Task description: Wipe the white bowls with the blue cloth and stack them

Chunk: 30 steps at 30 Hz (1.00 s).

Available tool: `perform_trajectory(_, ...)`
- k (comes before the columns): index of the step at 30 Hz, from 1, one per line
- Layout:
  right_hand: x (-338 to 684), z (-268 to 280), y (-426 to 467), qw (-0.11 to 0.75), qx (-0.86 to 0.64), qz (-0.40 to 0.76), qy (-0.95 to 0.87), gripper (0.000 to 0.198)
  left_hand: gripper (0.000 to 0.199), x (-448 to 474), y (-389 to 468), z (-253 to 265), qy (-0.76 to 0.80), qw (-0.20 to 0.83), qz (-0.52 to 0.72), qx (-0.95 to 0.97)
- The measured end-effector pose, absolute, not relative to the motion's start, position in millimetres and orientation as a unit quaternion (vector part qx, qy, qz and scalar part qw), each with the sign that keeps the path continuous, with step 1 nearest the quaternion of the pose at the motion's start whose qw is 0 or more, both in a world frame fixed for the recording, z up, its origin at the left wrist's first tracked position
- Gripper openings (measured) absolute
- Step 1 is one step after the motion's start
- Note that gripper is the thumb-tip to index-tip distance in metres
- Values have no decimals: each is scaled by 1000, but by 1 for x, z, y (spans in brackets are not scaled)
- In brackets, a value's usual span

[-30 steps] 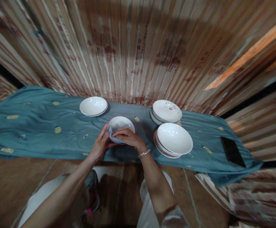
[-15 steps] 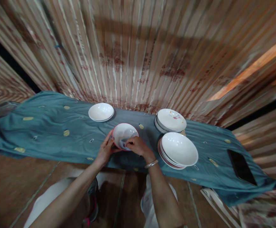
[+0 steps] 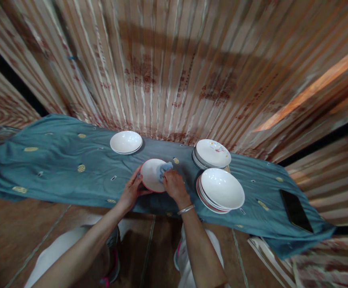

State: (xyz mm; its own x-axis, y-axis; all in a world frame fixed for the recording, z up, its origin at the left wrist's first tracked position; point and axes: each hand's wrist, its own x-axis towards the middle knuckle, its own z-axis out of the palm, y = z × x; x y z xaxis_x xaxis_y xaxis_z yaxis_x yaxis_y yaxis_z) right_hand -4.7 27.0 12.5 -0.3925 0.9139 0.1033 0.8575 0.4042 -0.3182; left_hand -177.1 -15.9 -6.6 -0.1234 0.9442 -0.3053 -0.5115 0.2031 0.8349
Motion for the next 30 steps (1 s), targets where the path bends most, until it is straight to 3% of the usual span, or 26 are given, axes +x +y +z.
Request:
perform_trajectory(12,-12,0,39,215,-534,151,-804,42,68,-178,-21,-3,443,654,558,253)
perform_trajectory(30,-22,-10,52,266,-404,393,-782,49,69,-178,-22,-2,434,677,540,248)
